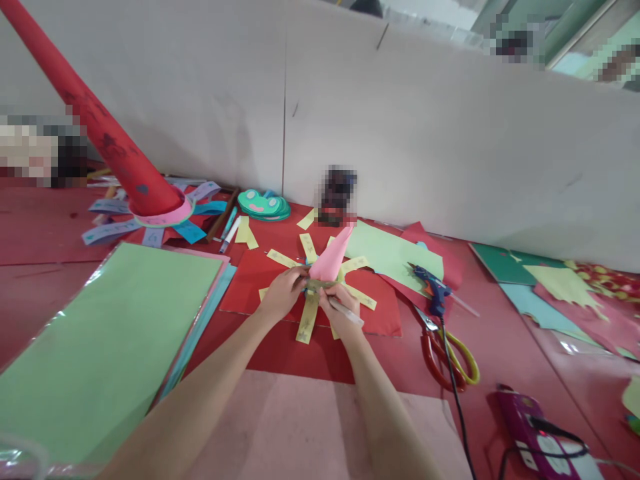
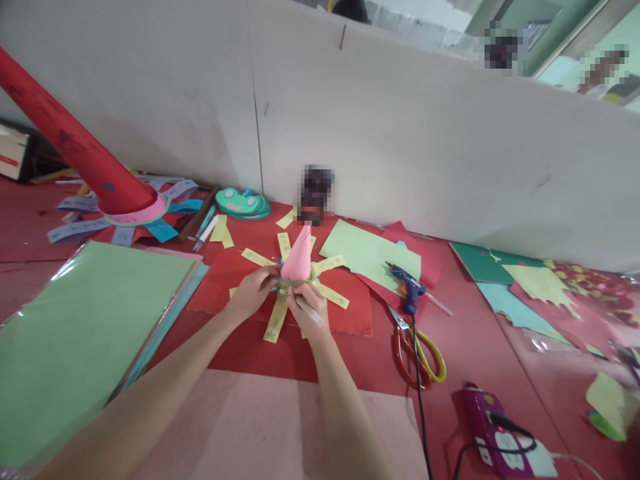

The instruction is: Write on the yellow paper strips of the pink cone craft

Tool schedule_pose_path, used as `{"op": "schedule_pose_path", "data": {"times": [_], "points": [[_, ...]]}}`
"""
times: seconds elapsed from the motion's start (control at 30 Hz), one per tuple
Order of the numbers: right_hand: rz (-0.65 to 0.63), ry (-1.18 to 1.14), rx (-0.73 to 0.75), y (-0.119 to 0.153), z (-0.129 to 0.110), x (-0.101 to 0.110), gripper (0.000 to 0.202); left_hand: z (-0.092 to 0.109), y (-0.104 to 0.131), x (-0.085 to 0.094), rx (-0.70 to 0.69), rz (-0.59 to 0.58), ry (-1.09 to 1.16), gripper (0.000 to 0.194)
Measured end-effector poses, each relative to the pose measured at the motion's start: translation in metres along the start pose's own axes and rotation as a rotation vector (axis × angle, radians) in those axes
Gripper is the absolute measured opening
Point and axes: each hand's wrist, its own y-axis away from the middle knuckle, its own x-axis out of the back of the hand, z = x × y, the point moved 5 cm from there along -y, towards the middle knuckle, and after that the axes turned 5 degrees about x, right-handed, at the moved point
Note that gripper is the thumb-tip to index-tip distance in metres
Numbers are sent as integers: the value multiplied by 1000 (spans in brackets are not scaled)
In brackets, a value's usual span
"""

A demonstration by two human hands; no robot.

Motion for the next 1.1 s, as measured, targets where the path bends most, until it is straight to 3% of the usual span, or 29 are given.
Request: {"op": "schedule_pose_path", "data": {"times": [0.33, 0.73, 1.1], "points": [[-42, -43, 5, 1, 0, -3, 24, 1, 0, 0, -9, 1, -8, 22], [25, 10, -37, 0, 1, 2, 27, -1, -1, -1, -33, 3, -3, 19], [13, 32, -156, 1, 9, 2, 25, -1, 0, -1, -48, 17, 8, 17]]}}
